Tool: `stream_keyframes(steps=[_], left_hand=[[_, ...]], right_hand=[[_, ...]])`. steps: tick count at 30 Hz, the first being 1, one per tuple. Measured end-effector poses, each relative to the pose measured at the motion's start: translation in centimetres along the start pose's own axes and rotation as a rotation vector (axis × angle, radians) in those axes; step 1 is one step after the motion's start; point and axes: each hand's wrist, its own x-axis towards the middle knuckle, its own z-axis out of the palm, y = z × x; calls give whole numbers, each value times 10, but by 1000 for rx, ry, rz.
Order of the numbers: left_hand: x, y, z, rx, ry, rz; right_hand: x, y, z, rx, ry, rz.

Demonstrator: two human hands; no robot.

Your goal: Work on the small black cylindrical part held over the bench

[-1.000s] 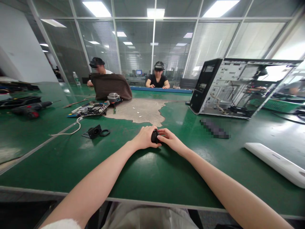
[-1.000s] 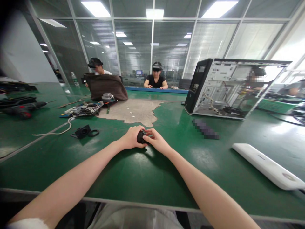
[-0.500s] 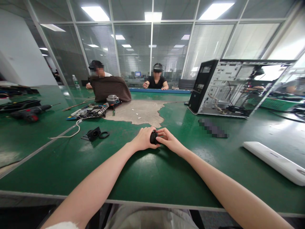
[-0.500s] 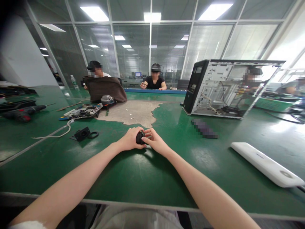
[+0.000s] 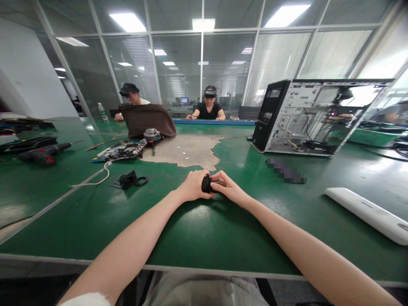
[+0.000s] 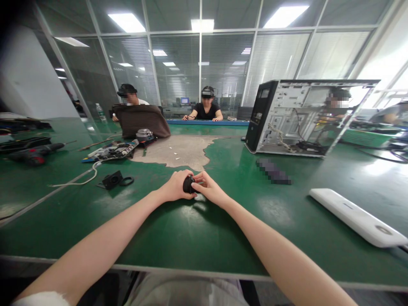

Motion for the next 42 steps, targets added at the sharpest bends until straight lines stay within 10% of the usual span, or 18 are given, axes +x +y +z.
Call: stream_keyframes(steps=[42], left_hand=[[0,1,1,5,-4,-11]], right_hand=[[2,4,-2,-53,26,86]])
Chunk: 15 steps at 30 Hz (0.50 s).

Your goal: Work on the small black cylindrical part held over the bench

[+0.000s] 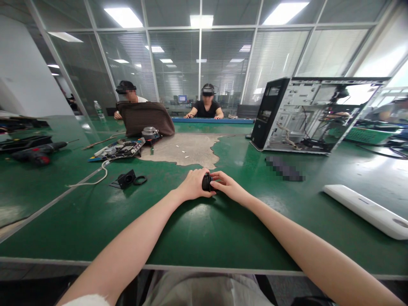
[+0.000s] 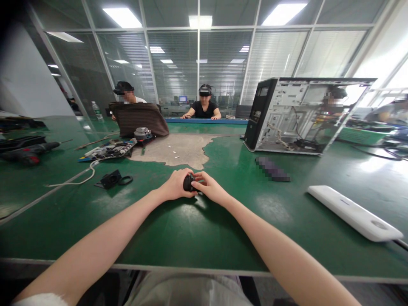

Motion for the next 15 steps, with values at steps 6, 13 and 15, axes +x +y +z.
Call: stream_keyframes(steps=[6,13,15], left_hand=[[0,0,1,-6,2,6],[0,-3,2,6,15,31],[0,-3,2,8,20,36]], right_hand=[[-4,-5,-1,66,-75,-55],[0,-2,3,5,8,-31],[1,1,2,6,9,2]])
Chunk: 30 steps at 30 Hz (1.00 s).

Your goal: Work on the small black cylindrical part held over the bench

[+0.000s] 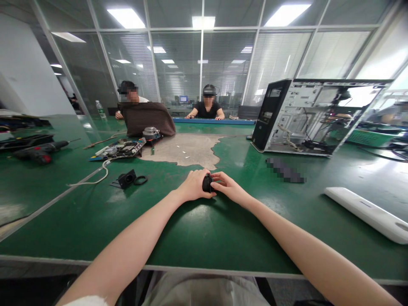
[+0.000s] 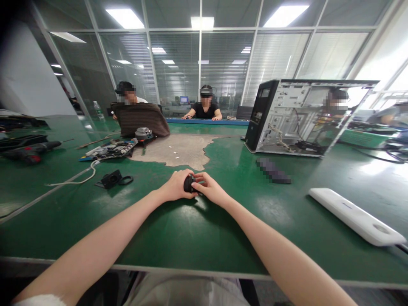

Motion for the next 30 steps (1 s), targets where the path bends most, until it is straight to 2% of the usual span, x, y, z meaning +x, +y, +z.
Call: stream_keyframes(steps=[7,14,18,25,30], left_hand=[[0,0,1,5,-3,-13],[0,2,-1,3,-13,-27],[0,2,-2,0,-19,-27],[1,1,-1,6,-11,-24],[0,1,0,-1,-8,-19]], right_hand=[[-4,-7,-1,109,-96,-65],[-2,-5,2,41,-5,-83],[1,1,0,22,6,-21],[-3,-3,-2,101,-90,-68],[-2,-2,3,51,0,-72]])
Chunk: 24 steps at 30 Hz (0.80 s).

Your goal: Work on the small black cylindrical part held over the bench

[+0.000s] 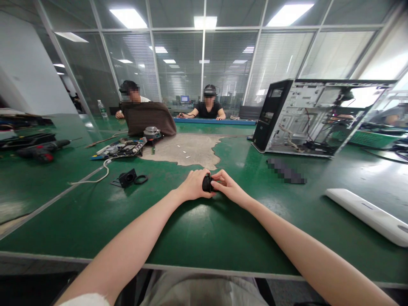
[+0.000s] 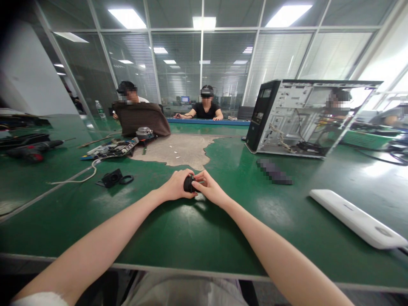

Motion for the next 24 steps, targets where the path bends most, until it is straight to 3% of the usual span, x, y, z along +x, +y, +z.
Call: stream_keyframes(steps=[6,12,17,24], left_hand=[[0,0,0,-10,0,11],[0,2,-2,-2,-10,-15],[0,3,-3,-16,-18,-16],[0,3,-3,-31,-25,-31]], right_hand=[[4,2,0,-24,9,67],[-1,-2,-4,18,-86,0],[0,0,-2,-12,-20,-1],[2,-1,-4,0,-26,63]])
